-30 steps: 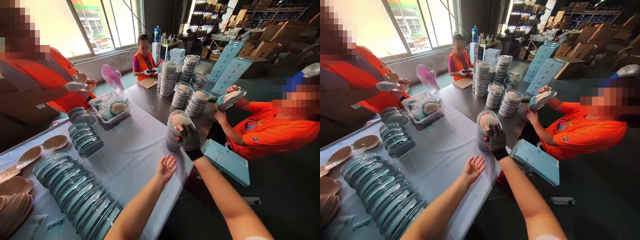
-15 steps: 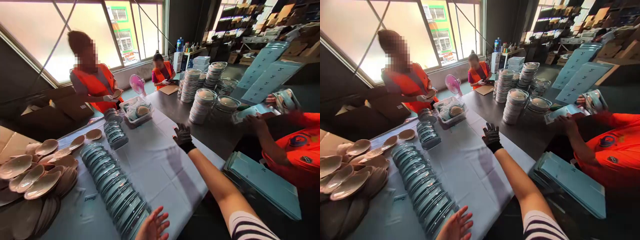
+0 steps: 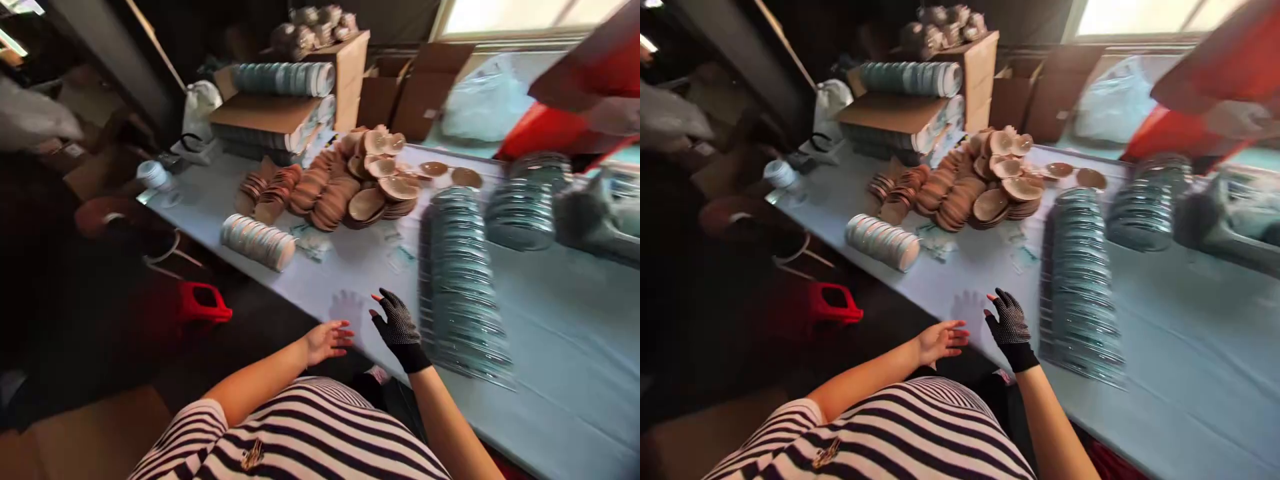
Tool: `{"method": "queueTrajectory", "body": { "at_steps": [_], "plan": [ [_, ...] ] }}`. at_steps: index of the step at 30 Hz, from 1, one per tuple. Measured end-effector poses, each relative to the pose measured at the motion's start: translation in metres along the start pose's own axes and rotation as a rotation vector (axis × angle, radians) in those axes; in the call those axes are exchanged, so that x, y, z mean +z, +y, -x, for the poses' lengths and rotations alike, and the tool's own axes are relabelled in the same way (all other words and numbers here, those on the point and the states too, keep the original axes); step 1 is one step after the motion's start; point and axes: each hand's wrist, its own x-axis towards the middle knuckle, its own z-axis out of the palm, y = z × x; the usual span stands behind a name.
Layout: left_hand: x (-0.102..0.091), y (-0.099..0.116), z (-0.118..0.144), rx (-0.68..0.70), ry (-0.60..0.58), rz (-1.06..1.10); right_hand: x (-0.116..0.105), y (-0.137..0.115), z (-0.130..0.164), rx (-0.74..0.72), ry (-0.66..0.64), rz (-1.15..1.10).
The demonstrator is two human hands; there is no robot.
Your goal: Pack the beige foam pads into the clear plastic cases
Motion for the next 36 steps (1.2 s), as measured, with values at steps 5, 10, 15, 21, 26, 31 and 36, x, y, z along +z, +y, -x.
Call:
{"method": "queueTrajectory", "body": {
  "at_steps": [5, 10, 15, 21, 26, 31, 36],
  "plan": [
    [-0.141, 0.083, 0.073, 0.388, 0.530, -0.013, 0.124, -0.076, -0.021, 0.279, -0.297, -0.232],
    [-0.223, 0.203, 0.094, 0.686, 0.863, -0.072, 0.179, -0.127, -0.086, 0.618, -0.402, -0.625],
    [-0.264, 0.324, 0.076, 0.846, 0.960, -0.200, 0.202, -0.146, -0.150, 0.846, -0.436, -0.856],
    [-0.288, 0.434, 0.047, 0.824, 0.992, -0.406, 0.233, -0.149, -0.191, 0.943, -0.382, -0.879],
    [-0.293, 0.466, 0.019, 0.549, 0.906, -0.484, 0.250, -0.154, -0.202, 0.904, -0.352, -0.917],
    [-0.290, 0.457, 0.022, 0.183, 0.700, -0.638, 0.247, -0.158, -0.179, 0.998, -0.275, -0.976],
    [-0.280, 0.419, 0.020, -0.177, 0.409, -0.801, 0.220, -0.153, -0.108, 1.106, 0.002, -0.793]
  ]
}}
